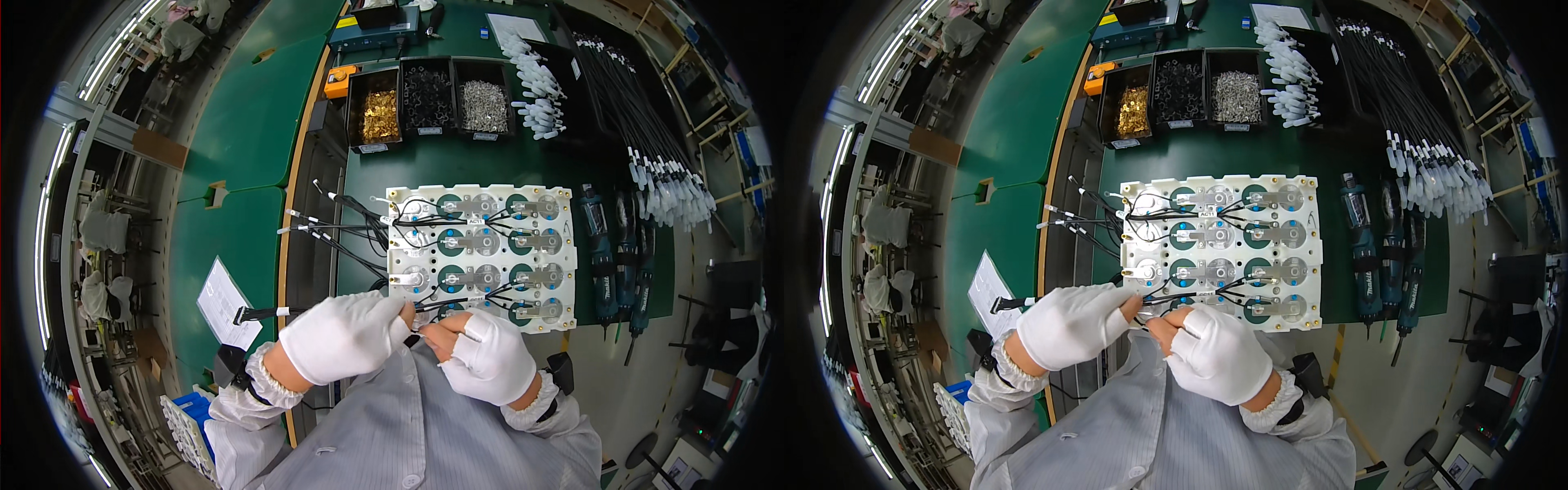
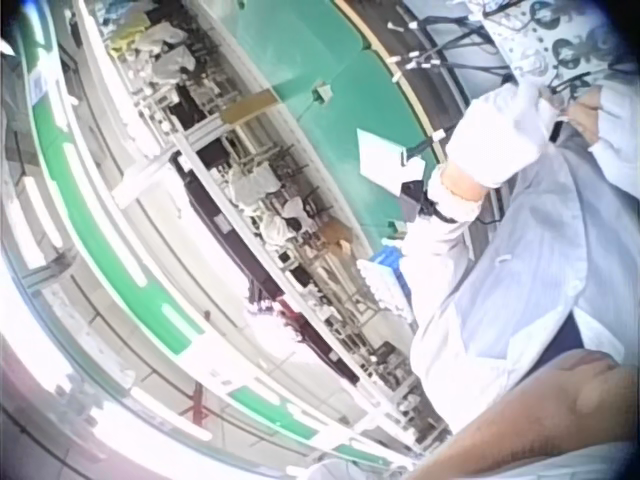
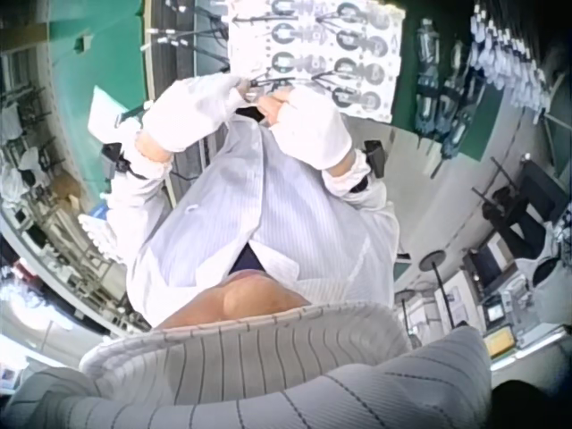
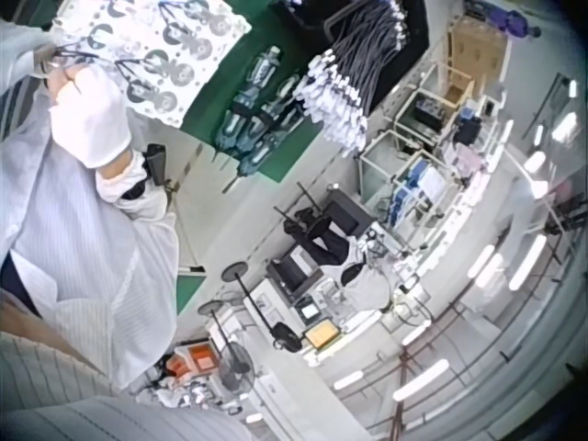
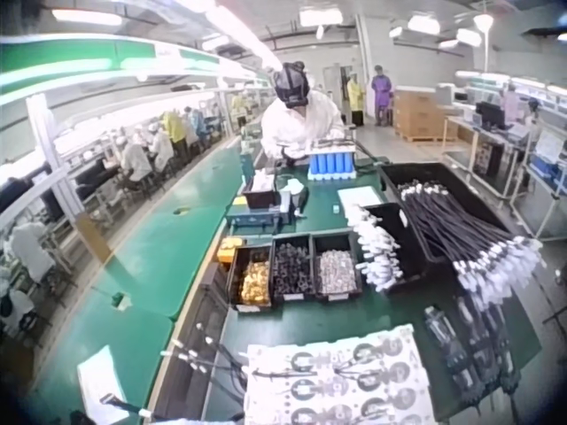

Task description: The person is assembling a large battery pack by connecting wires, inserting terminals, and using an electric screwdriver to secure components.

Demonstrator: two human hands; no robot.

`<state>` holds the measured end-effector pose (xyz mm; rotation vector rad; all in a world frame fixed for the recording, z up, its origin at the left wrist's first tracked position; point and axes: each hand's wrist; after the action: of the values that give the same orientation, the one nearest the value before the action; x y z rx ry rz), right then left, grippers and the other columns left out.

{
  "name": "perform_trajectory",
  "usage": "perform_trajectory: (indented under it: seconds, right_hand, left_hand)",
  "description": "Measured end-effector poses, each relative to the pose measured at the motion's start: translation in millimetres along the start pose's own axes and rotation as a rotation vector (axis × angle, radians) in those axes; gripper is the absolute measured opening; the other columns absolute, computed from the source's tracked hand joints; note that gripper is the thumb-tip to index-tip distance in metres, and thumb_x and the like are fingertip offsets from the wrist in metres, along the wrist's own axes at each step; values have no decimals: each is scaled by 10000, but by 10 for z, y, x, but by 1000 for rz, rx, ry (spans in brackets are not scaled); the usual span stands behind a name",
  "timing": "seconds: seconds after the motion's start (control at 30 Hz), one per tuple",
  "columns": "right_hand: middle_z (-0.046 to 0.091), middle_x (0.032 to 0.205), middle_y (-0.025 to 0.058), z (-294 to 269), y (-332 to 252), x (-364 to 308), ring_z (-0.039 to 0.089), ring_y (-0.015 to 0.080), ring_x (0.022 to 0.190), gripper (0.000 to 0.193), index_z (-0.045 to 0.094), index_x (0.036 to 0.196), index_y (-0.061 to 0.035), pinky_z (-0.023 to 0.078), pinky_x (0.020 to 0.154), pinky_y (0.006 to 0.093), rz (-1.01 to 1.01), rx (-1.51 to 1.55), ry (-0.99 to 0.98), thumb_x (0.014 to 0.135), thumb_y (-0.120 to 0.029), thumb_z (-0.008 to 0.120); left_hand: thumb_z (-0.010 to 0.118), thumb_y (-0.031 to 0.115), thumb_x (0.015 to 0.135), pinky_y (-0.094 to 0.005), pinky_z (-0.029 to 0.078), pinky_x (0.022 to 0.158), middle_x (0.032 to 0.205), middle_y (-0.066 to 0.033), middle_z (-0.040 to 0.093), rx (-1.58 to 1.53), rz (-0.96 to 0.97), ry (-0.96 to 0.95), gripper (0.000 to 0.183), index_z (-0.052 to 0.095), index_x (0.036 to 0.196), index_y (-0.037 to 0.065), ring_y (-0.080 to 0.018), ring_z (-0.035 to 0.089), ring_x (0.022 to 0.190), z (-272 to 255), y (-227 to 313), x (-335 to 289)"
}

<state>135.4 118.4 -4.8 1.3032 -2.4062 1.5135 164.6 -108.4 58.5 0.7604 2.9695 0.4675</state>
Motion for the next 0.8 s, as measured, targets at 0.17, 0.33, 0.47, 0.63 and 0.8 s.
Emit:
perform_trajectory:
  seconds: [0.17,0.33,0.47,0.63,0.8]
  right_hand:
    - [666,890,25,-13,3,8,651,214,719,330,754,1023,-66,542,597,339,7,-4,19,696,-32,778]
    - [669,867,22,12,-14,33,648,211,694,323,753,1021,-56,536,585,336,-2,-3,50,700,-18,778]
    - [668,857,24,26,-5,29,648,211,690,319,752,1017,-56,535,579,337,-7,-16,75,702,-19,779]
    - [653,846,21,40,9,14,639,200,677,343,753,1014,-57,533,570,330,-31,-11,71,675,-22,787]
    - [647,839,19,55,21,-1,628,191,662,346,757,1008,-60,526,555,325,-24,-20,75,666,-23,791]
  left_hand:
    - [721,33,875,-312,584,610,905,-93,709,-31,-67,24,211,665,1079,41,-248,701,655,104,-109,-65]
    - [714,-48,875,-249,565,675,869,-101,710,-437,-398,294,343,662,1208,17,-183,720,714,204,17,-7]
    - [694,-40,871,-286,541,664,810,-99,679,-463,-526,242,299,703,1164,17,-197,685,695,154,67,46]
    - [716,12,861,-345,511,637,785,-113,633,-420,-375,109,263,747,1116,68,-268,644,682,47,48,91]
    - [756,53,858,-348,515,635,806,-135,658,-390,-392,101,171,734,1024,22,-288,654,689,108,-6,157]
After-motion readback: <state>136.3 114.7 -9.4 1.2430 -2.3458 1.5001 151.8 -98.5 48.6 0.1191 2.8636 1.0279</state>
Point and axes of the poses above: each hand's wrist, its own x-axis towards the middle knuckle, its own z-axis out of the palm, y = z × x
